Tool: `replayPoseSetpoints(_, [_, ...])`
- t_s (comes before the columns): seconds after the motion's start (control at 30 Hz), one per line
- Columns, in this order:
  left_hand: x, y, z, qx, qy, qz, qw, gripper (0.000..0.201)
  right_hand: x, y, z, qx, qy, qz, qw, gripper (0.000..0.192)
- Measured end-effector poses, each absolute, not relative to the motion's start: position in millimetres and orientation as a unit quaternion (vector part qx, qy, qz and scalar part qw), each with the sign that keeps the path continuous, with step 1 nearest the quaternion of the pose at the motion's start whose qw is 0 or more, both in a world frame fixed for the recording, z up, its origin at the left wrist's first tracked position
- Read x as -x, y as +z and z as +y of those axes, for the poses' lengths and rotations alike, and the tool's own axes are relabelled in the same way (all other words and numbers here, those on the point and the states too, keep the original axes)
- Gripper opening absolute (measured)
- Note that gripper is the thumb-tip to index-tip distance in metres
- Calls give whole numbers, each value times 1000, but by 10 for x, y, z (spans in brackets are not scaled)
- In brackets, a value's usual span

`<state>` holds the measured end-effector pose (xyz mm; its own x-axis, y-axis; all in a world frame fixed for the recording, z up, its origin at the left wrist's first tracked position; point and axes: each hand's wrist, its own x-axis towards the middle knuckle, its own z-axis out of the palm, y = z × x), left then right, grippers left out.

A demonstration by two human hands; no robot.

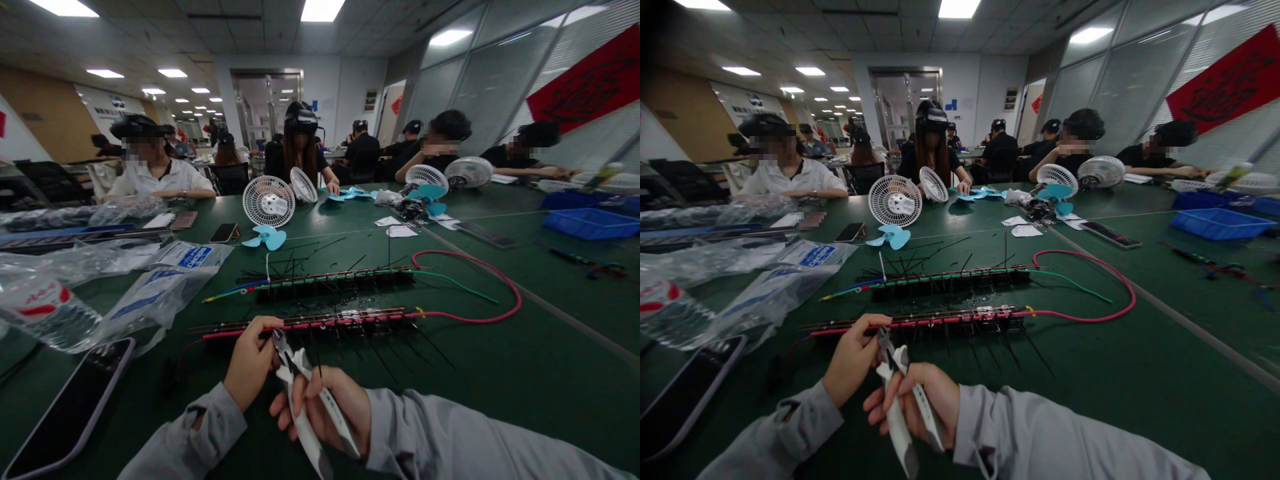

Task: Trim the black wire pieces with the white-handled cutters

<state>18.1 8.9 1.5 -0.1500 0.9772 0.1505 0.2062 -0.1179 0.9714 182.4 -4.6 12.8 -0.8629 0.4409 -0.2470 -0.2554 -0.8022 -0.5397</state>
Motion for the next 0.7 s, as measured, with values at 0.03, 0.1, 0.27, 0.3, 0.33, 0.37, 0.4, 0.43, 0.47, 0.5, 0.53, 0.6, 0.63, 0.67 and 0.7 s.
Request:
replayPoseSetpoints(0.03, [-184, 19, 88, -537, 521, 551, 369, 18, -1824, 130, -48, 185, 931, -253, 188, 24])
replayPoseSetpoints(0.1, [-190, 29, 84, -537, 523, 549, 370, 18, -1822, 129, -50, 190, 929, -253, 191, 25])
replayPoseSetpoints(0.27, [-199, 38, 80, -530, 524, 551, 375, 18, -1812, 132, -42, 229, 920, -261, 183, 26])
replayPoseSetpoints(0.3, [-199, 34, 82, -528, 524, 552, 377, 18, -1809, 138, -39, 236, 919, -260, 180, 26])
replayPoseSetpoints(0.33, [-197, 29, 83, -526, 525, 551, 379, 18, -1807, 146, -36, 243, 918, -259, 178, 26])
replayPoseSetpoints(0.37, [-196, 23, 86, -523, 527, 551, 382, 18, -1804, 156, -33, 250, 917, -257, 175, 26])
replayPoseSetpoints(0.4, [-194, 17, 88, -521, 529, 550, 384, 18, -1802, 166, -30, 259, 916, -256, 172, 25])
replayPoseSetpoints(0.43, [-192, 11, 90, -519, 529, 550, 385, 18, -1799, 176, -28, 268, 914, -254, 166, 25])
replayPoseSetpoints(0.47, [-190, 6, 91, -520, 529, 550, 384, 18, -1797, 184, -26, 277, 913, -253, 161, 24])
replayPoseSetpoints(0.5, [-188, 2, 93, -521, 528, 551, 383, 18, -1795, 191, -24, 286, 912, -251, 155, 23])
replayPoseSetpoints(0.53, [-186, -1, 94, -523, 527, 551, 381, 19, -1793, 196, -23, 292, 911, -250, 148, 23])
replayPoseSetpoints(0.6, [-184, -5, 95, -528, 524, 551, 378, 18, -1789, 200, -21, 299, 910, -248, 143, 22])
replayPoseSetpoints(0.63, [-183, -6, 95, -531, 523, 550, 377, 18, -1788, 199, -20, 299, 910, -247, 145, 23])
replayPoseSetpoints(0.67, [-183, -7, 94, -532, 523, 550, 376, 18, -1788, 197, -18, 299, 910, -247, 147, 22])
replayPoseSetpoints(0.7, [-184, -6, 94, -532, 523, 549, 376, 18, -1787, 193, -17, 299, 910, -246, 148, 21])
